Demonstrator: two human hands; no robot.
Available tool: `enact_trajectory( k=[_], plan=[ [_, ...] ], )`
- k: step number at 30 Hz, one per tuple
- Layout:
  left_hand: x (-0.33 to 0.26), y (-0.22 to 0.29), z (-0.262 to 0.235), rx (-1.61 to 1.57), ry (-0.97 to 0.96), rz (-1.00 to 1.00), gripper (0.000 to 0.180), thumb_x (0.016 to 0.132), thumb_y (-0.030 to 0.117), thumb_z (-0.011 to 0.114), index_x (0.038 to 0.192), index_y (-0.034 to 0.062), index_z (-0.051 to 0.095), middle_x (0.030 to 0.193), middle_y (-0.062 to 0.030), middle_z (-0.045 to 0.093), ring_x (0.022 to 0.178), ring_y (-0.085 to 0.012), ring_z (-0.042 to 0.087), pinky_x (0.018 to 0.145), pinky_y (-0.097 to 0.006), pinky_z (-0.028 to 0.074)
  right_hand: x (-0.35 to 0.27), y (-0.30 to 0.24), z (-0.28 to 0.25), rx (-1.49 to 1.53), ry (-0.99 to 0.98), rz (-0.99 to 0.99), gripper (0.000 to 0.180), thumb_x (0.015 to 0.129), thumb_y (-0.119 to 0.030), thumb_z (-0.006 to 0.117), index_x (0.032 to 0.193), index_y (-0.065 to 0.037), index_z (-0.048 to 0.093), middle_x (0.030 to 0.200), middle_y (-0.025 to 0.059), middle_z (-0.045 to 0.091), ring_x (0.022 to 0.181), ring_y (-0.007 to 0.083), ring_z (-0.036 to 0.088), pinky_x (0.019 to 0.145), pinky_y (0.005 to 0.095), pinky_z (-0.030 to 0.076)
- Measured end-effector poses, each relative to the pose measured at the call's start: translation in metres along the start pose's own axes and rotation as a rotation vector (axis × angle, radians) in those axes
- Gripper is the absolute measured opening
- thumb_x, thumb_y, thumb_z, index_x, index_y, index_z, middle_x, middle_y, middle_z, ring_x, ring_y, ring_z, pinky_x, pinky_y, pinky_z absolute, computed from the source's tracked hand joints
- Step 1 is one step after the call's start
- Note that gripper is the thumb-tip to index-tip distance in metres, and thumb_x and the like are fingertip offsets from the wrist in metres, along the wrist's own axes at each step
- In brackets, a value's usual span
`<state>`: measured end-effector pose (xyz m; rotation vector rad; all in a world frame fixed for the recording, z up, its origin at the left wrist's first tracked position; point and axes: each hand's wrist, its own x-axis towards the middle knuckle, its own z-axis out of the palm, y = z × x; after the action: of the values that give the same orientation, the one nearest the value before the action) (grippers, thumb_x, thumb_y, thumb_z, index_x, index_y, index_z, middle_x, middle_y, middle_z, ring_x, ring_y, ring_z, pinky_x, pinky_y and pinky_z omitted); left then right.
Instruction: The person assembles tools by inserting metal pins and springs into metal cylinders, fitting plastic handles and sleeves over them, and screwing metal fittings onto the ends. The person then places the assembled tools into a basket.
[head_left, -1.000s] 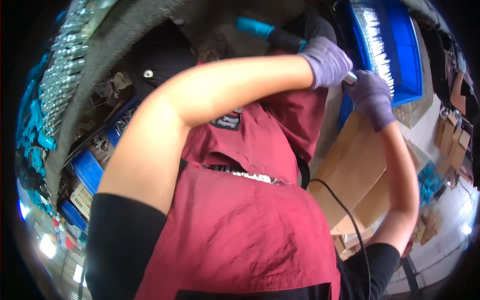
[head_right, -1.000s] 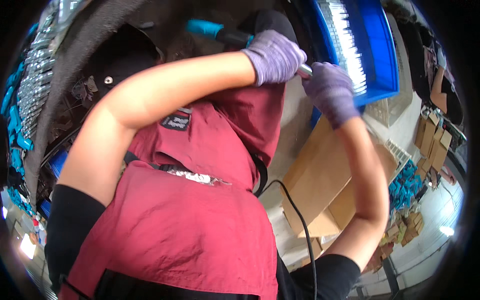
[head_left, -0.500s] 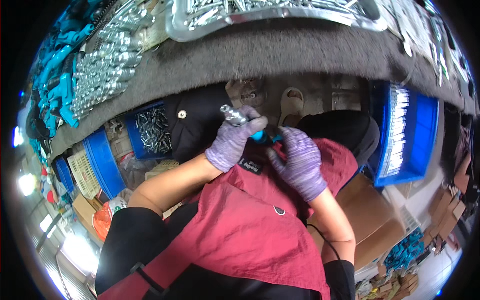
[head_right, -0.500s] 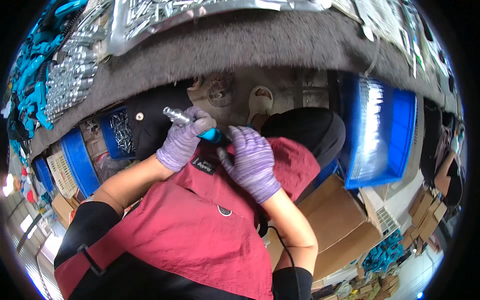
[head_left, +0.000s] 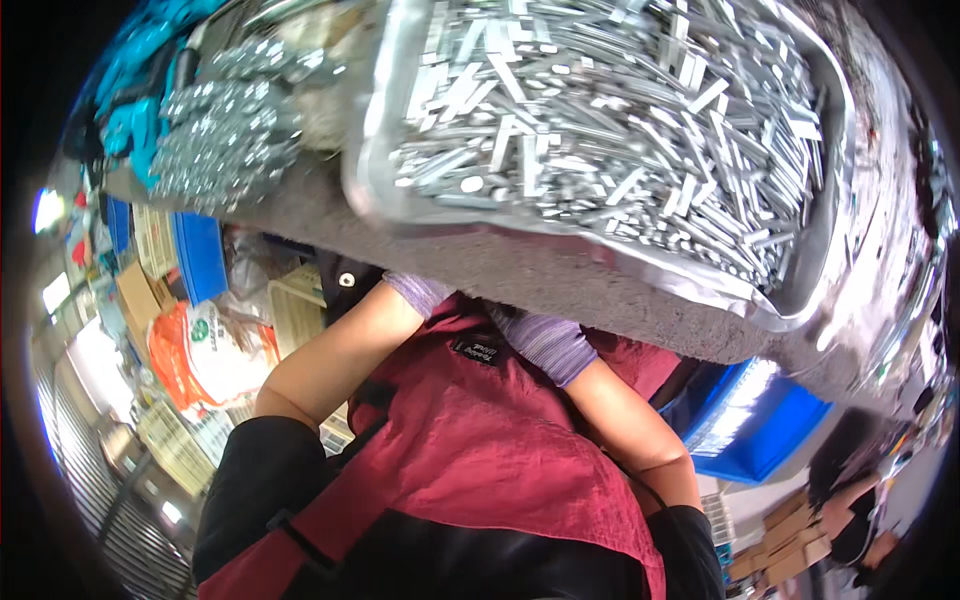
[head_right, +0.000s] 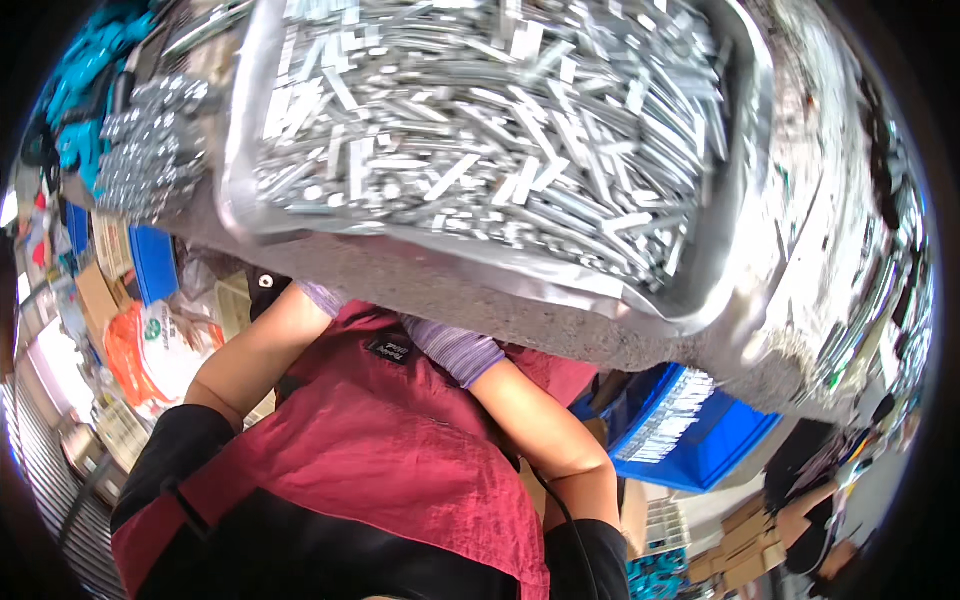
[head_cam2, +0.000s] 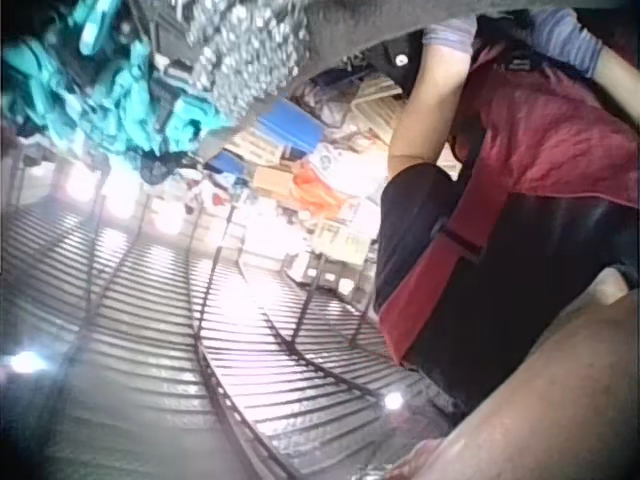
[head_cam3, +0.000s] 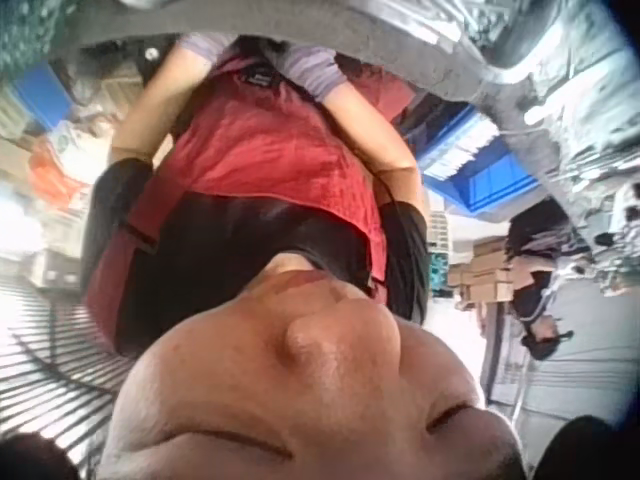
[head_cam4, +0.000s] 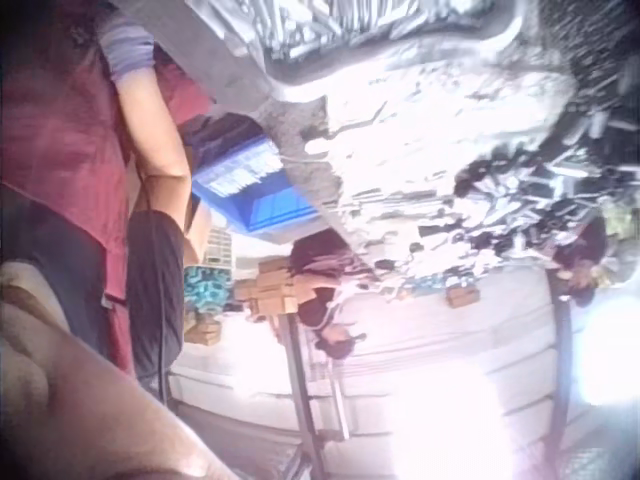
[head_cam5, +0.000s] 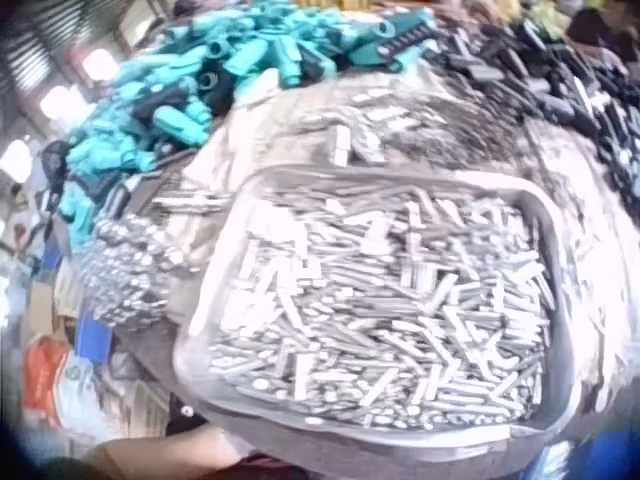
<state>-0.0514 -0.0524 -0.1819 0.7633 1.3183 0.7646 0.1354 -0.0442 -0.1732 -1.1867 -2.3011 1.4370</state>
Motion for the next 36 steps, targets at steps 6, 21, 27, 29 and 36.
enact_trajectory(
  k=[6, 21, 27, 29, 36],
  plan=[
    [-0.024, -0.045, -0.012, 0.007, 0.456, -0.052, 0.024, 0.088, 0.014, 0.048, 0.112, 0.0084, 0.045, 0.111, -0.0072, 0.047, 0.103, -0.0214, 0.044, 0.094, -0.034, 0.038, -0.008, -0.033, -0.002, -0.236, -0.191, 0.175, 0.051, 0.074, -0.034, 0.065, 0.113, -0.005, 0.049, 0.101, 0.0184, 0.057, 0.091, 0.034, 0.056, 0.078, 0.0439, 0.046],
    [-0.194, 0.007, -0.039, -1.375, 0.276, 0.147, 0.019, 0.082, 0.023, 0.062, 0.07, 0.0102, 0.056, 0.067, -0.0038, 0.057, 0.075, -0.021, 0.056, 0.087, -0.046, 0.042, -0.11, -0.084, 0.032, -0.655, 0.297, -0.397, 0.057, 0.062, -0.024, 0.069, 0.114, -0.008, 0.051, 0.102, 0.0094, 0.058, 0.102, 0.0246, 0.055, 0.1, 0.0537, 0.027],
    [-0.189, 0.021, -0.037, -1.513, 0.003, 0.16, 0.027, 0.085, 0.031, 0.057, 0.074, 0.0074, 0.058, 0.075, -0.0082, 0.06, 0.08, -0.0263, 0.058, 0.089, -0.052, 0.04, -0.129, -0.139, -0.01, -0.629, 0.355, -0.651, 0.049, 0.057, -0.017, 0.072, 0.103, -0.008, 0.057, 0.09, 0.0101, 0.057, 0.085, 0.0283, 0.056, 0.077, 0.0425, 0.046],
    [-0.16, 0.002, -0.027, -1.51, 0.023, 0.094, 0.018, 0.083, 0.023, 0.059, 0.083, 0.0055, 0.055, 0.08, -0.0101, 0.059, 0.079, -0.0272, 0.058, 0.085, -0.048, 0.044, -0.136, -0.15, -0.019, -0.505, 0.19, -0.523, 0.045, 0.059, -0.013, 0.072, 0.101, -0.008, 0.058, 0.085, 0.0106, 0.059, 0.075, 0.0282, 0.059, 0.068, 0.0392, 0.048],
    [-0.06, -0.056, 0.059, -1.383, -0.014, -0.446, 0.017, 0.085, 0.021, 0.058, 0.097, 0.0095, 0.055, 0.086, -0.0074, 0.061, 0.078, -0.0211, 0.06, 0.07, -0.036, 0.051, -0.066, -0.113, -0.027, -0.518, 0.123, 0.034, 0.044, 0.067, -0.012, 0.069, 0.108, -0.009, 0.057, 0.095, 0.0166, 0.062, 0.084, 0.0335, 0.062, 0.071, 0.0388, 0.051]
  ],
)
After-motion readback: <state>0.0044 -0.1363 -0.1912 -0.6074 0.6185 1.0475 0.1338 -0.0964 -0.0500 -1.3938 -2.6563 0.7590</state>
